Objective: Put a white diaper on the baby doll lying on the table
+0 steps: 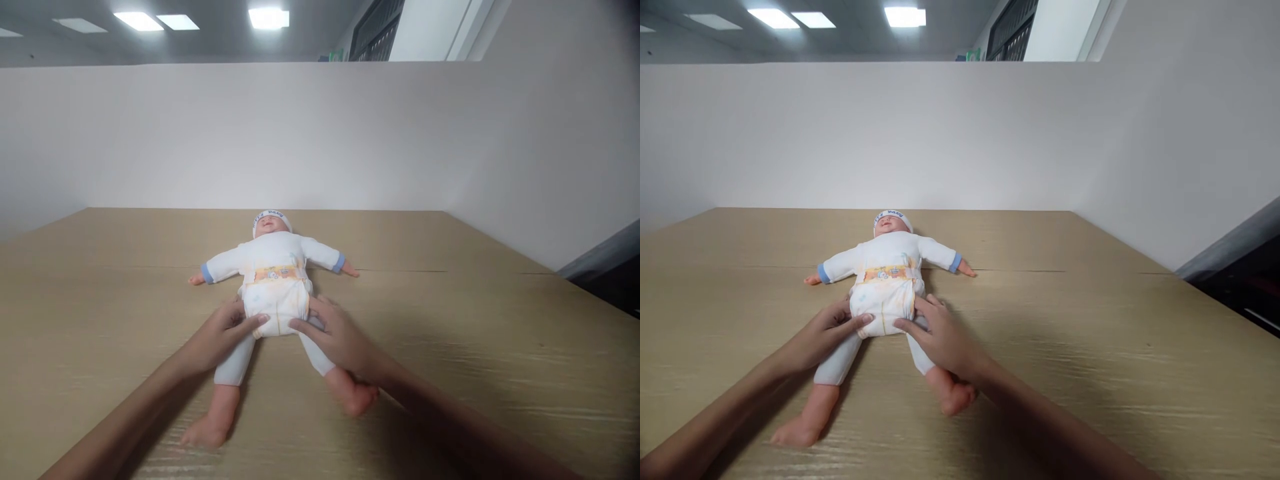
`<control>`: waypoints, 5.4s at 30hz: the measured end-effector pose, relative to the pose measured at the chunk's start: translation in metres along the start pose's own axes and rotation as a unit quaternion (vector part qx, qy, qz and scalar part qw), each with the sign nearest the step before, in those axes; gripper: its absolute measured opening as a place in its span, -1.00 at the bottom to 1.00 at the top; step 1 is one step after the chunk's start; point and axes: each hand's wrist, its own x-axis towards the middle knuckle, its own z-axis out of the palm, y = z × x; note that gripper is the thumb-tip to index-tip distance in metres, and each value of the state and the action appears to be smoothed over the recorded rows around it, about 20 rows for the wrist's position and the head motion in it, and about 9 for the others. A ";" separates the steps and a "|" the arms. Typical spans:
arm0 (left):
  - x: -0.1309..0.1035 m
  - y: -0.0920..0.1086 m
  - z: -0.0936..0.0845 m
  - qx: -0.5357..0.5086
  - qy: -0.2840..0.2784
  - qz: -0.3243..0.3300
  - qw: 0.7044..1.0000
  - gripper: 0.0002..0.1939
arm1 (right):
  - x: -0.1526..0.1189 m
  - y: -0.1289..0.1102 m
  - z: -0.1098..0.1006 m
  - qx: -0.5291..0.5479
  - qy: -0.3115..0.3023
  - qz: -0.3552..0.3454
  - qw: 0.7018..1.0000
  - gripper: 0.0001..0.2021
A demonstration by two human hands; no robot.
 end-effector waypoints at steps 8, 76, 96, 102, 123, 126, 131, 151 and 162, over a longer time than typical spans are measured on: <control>0.001 -0.002 0.002 0.006 0.012 0.014 1.000 -0.60 | 0.004 0.003 -0.003 -0.046 -0.021 0.016 0.999 -0.79; 0.002 -0.007 0.001 0.058 0.058 -0.056 0.995 -0.41 | 0.016 0.017 -0.017 0.028 -0.085 0.030 0.995 -0.60; -0.004 -0.007 -0.010 0.261 0.002 -0.027 0.965 -0.53 | 0.015 0.015 -0.018 0.008 -0.074 0.016 0.997 -0.55; -0.004 -0.003 -0.012 0.242 -0.018 -0.025 0.970 -0.66 | 0.016 0.013 -0.020 -0.005 -0.076 0.007 0.997 -0.55; 0.000 -0.016 -0.015 0.129 -0.025 -0.043 0.990 -0.46 | 0.017 0.017 -0.026 -0.012 -0.120 -0.019 0.993 -0.70; 0.000 -0.014 -0.017 0.073 -0.044 -0.016 0.996 -0.45 | 0.018 0.020 -0.025 0.010 -0.122 -0.006 0.992 -0.64; -0.002 -0.008 -0.021 0.030 -0.070 -0.001 0.997 -0.51 | 0.019 0.026 -0.024 0.102 -0.152 0.006 0.983 -0.53; -0.002 -0.013 -0.016 0.016 -0.049 -0.007 0.999 -0.50 | 0.010 0.016 -0.016 0.137 -0.089 0.036 0.986 -0.54; -0.004 -0.014 -0.016 -0.007 -0.066 -0.010 0.998 -0.45 | 0.011 0.012 -0.010 0.218 -0.106 0.022 0.970 -0.47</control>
